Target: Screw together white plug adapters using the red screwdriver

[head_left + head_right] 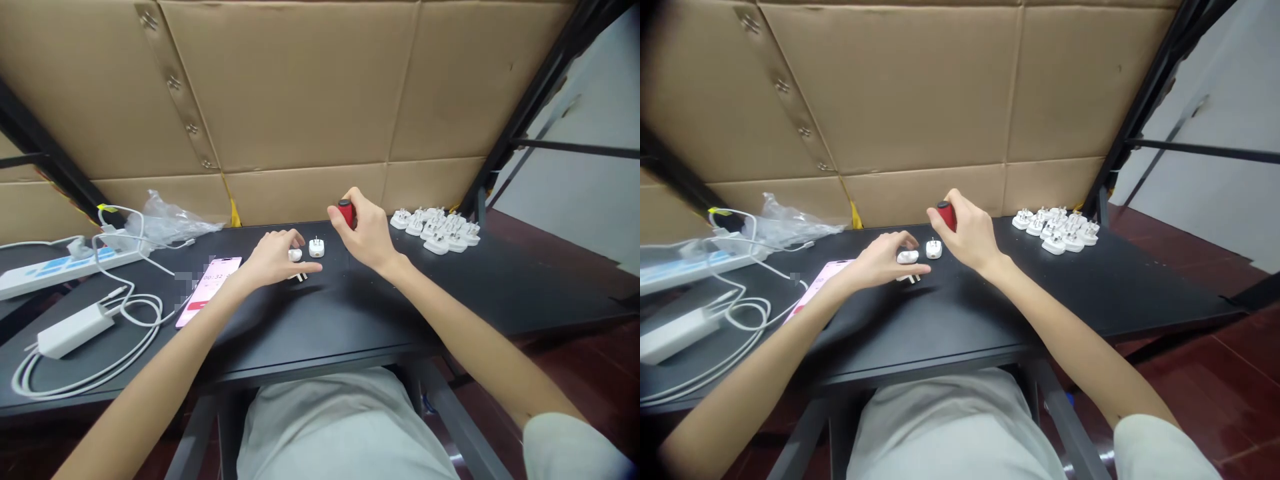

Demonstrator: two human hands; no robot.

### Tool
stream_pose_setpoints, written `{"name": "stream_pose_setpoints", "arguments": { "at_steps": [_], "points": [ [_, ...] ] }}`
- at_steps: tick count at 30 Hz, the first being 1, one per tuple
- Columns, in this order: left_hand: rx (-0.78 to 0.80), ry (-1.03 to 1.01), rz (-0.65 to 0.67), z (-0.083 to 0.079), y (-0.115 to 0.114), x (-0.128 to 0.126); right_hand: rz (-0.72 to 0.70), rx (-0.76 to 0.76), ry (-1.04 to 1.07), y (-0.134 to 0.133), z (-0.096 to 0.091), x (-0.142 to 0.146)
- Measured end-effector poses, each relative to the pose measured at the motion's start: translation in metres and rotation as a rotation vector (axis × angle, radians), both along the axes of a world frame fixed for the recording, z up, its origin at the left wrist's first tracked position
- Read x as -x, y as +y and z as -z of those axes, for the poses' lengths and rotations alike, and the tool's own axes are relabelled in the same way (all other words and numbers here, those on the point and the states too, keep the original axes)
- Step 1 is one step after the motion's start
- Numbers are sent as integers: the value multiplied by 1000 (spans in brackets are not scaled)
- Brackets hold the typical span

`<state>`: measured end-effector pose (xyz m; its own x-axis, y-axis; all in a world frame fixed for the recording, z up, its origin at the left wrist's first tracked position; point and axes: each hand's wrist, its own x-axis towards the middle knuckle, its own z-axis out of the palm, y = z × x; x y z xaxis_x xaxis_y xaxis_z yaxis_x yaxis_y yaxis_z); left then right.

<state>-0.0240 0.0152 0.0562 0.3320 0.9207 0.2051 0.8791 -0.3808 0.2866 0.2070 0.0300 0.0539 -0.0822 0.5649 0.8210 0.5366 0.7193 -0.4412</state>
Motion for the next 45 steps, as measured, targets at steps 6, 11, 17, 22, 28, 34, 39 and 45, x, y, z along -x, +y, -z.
{"name": "stream_pose_setpoints", "arguments": {
  "at_steps": [6,11,17,22,28,34,39,45],
  "points": [
    [-181,127,-147,4,8,7,-213,184,-63,-6,-1,2],
    [-107,254,-122,20,13,18,-321,253,-97,-12,0,6],
    [-38,234,-56,27,14,19,-374,292,-68,-13,2,10],
    [-28,216,-22,25,13,19,-362,382,-70,-13,1,9],
    [-56,214,1,28,11,16,-366,466,-114,-3,10,11],
    [-23,302,-17,26,8,12,-336,628,-159,3,17,16],
    [-42,283,-9,23,6,10,-349,688,-344,-2,17,13],
    [-105,178,12,26,8,10,-416,771,-479,-5,15,13]
  ]
}}
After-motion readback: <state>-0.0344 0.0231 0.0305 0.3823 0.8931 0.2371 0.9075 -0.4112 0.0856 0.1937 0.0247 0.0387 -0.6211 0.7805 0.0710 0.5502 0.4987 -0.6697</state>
